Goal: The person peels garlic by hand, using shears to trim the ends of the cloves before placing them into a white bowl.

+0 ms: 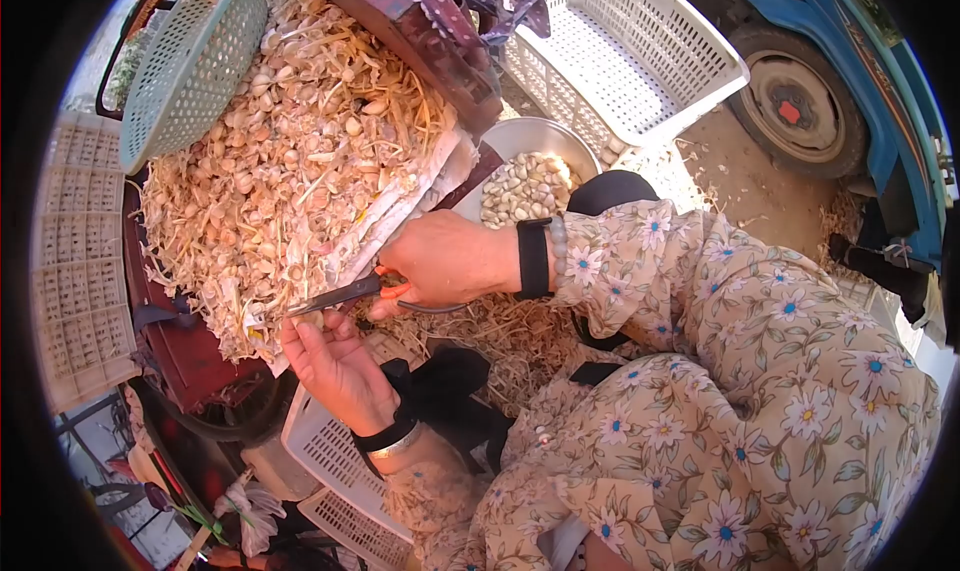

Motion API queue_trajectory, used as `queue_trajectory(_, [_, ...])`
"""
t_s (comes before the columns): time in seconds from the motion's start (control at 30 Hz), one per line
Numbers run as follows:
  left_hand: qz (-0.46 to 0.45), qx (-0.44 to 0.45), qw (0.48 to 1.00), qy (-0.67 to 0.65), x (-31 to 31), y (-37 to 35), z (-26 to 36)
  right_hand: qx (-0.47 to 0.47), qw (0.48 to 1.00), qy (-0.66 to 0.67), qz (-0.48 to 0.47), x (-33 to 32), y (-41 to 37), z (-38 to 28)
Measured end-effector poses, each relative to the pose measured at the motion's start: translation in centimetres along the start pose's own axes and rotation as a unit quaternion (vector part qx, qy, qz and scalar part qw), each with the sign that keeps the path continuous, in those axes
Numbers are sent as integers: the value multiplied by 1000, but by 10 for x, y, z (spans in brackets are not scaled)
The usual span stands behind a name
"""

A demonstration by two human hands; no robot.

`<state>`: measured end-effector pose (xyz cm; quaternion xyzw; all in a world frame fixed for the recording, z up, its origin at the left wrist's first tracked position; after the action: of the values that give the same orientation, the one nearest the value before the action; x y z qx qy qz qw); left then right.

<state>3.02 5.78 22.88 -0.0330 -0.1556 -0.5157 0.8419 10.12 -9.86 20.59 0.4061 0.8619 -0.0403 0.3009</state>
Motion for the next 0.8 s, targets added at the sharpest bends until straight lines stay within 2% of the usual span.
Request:
queue_trajectory(0.1, [1, -10, 1000, -12, -4, -2, 8, -32, 990, 131, -31, 3, 0, -7])
queue_trajectory(0.2, [4, -5, 1000, 3, -10, -7, 17, 0, 986, 164, -9, 19, 12, 10])
queue_trajectory(0.3, [8, -8, 999, 40, -25, -14, 32, 128, 954, 254, -96, 3, 11, 5])
queue_trajectory(0.33, [14, -5, 998, 56, -36, -16, 39, 83, 978, 187, -49, 5, 13, 8])
queue_trajectory(0.4, [15, -1, 995, 101, -62, -18, 57, 69, 983, 165, -42, 8, 14, 9])
queue_trajectory(0.5, [98, -49, 953, 282, -119, -27, 82, 59, 986, 152, -19, 3, 13, 11])
queue_trajectory(0.57, [122, -118, 918, 357, -179, -39, 92, 55, 986, 160, 3, 1, 12, 13])
queue_trajectory(0.63, [196, -177, 854, 448, -238, -55, 103, 48, 984, 171, 26, -2, 14, 15])
queue_trajectory(0.67, [209, -181, 856, 436, -258, -61, 107, 53, 983, 172, 24, -2, 15, 14])
queue_trajectory(0.77, [187, -155, 891, 385, -222, -73, 108, 71, 980, 182, 25, -1, 16, 15])
queue_trajectory(0.8, [150, -162, 899, 379, -197, -73, 101, 73, 978, 192, 32, 0, 16, 14])
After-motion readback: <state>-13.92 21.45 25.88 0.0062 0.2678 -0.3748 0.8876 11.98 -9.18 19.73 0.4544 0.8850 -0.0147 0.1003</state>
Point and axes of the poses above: each hand's wrist, its own y-axis towards the middle knuckle, its own x-axis out of the palm, z = x × y, the point moved 3 cm from there along y, towards the middle knuckle, and after that the axes turned 3 degrees about y, right-handed, at the moved point
